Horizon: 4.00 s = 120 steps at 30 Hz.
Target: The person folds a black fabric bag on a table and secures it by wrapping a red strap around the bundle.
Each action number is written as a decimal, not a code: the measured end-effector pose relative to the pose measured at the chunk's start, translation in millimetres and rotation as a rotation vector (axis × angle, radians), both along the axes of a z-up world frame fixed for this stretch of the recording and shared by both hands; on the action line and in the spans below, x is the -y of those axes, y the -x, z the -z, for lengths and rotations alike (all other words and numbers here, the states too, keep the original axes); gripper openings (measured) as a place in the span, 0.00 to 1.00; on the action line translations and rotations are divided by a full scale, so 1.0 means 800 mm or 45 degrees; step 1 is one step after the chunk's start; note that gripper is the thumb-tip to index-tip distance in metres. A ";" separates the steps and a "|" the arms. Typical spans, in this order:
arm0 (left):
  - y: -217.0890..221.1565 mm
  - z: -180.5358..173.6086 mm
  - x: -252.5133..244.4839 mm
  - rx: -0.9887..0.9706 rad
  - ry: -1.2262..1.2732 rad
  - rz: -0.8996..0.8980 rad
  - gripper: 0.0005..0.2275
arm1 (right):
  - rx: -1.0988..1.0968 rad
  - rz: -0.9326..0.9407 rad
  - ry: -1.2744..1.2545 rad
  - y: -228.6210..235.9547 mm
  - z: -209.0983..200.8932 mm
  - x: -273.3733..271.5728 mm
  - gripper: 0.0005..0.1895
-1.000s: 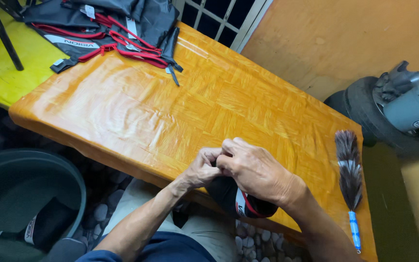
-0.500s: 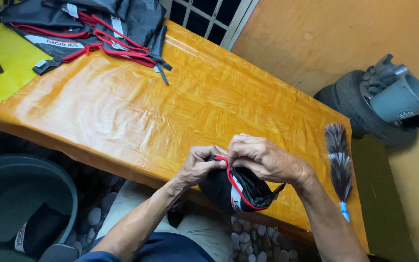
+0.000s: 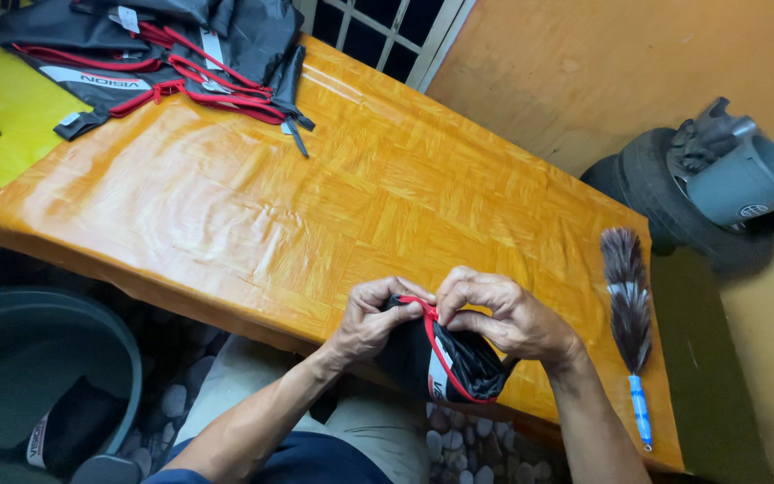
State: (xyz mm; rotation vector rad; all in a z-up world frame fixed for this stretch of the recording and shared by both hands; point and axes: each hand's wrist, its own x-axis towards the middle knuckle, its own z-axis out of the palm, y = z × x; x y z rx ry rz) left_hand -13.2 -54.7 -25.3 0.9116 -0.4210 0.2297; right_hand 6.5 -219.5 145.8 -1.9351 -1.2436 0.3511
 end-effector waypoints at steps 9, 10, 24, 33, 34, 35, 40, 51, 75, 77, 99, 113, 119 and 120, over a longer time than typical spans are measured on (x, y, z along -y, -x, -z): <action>-0.006 -0.020 -0.014 -0.076 -0.072 -0.035 0.08 | 0.525 0.661 0.063 0.081 0.015 -0.002 0.29; -0.004 -0.020 -0.014 -0.082 -0.078 -0.029 0.08 | 0.518 0.668 0.060 0.082 0.026 -0.007 0.29; -0.027 -0.020 -0.024 0.082 -0.283 -0.151 0.32 | 1.377 0.626 -0.139 0.064 0.058 -0.027 0.10; -0.047 0.006 -0.029 0.051 -0.314 -0.145 0.24 | 1.227 0.835 0.094 0.062 0.072 -0.038 0.11; -0.047 0.009 -0.030 0.041 -0.316 -0.144 0.24 | 1.217 0.834 0.096 0.061 0.072 -0.040 0.11; -0.047 0.012 -0.031 0.049 -0.319 -0.140 0.24 | 1.212 0.857 0.132 0.061 0.072 -0.041 0.10; -0.050 0.012 -0.033 0.050 -0.270 -0.056 0.23 | 1.139 0.919 0.172 0.058 0.071 -0.047 0.06; -0.055 0.008 -0.029 0.129 -0.141 0.066 0.18 | 1.079 0.910 0.176 0.054 0.070 -0.045 0.05; -0.047 -0.002 -0.038 0.195 -0.148 0.160 0.16 | 0.719 0.828 0.392 0.053 0.042 -0.054 0.08; -0.050 0.000 -0.038 0.171 -0.147 0.141 0.15 | 0.832 0.861 0.317 0.050 0.055 -0.054 0.08; -0.042 -0.015 -0.047 0.180 -0.225 0.176 0.15 | 0.898 0.909 0.309 0.066 0.051 -0.057 0.07; -0.044 -0.002 -0.042 0.127 -0.267 0.116 0.16 | 1.070 0.900 0.117 0.072 0.073 -0.051 0.12; -0.041 -0.001 -0.041 0.149 -0.193 0.144 0.17 | 0.926 0.969 0.231 0.072 0.064 -0.058 0.11; -0.042 -0.004 -0.042 0.160 -0.187 0.141 0.17 | 0.917 0.976 0.243 0.071 0.062 -0.059 0.10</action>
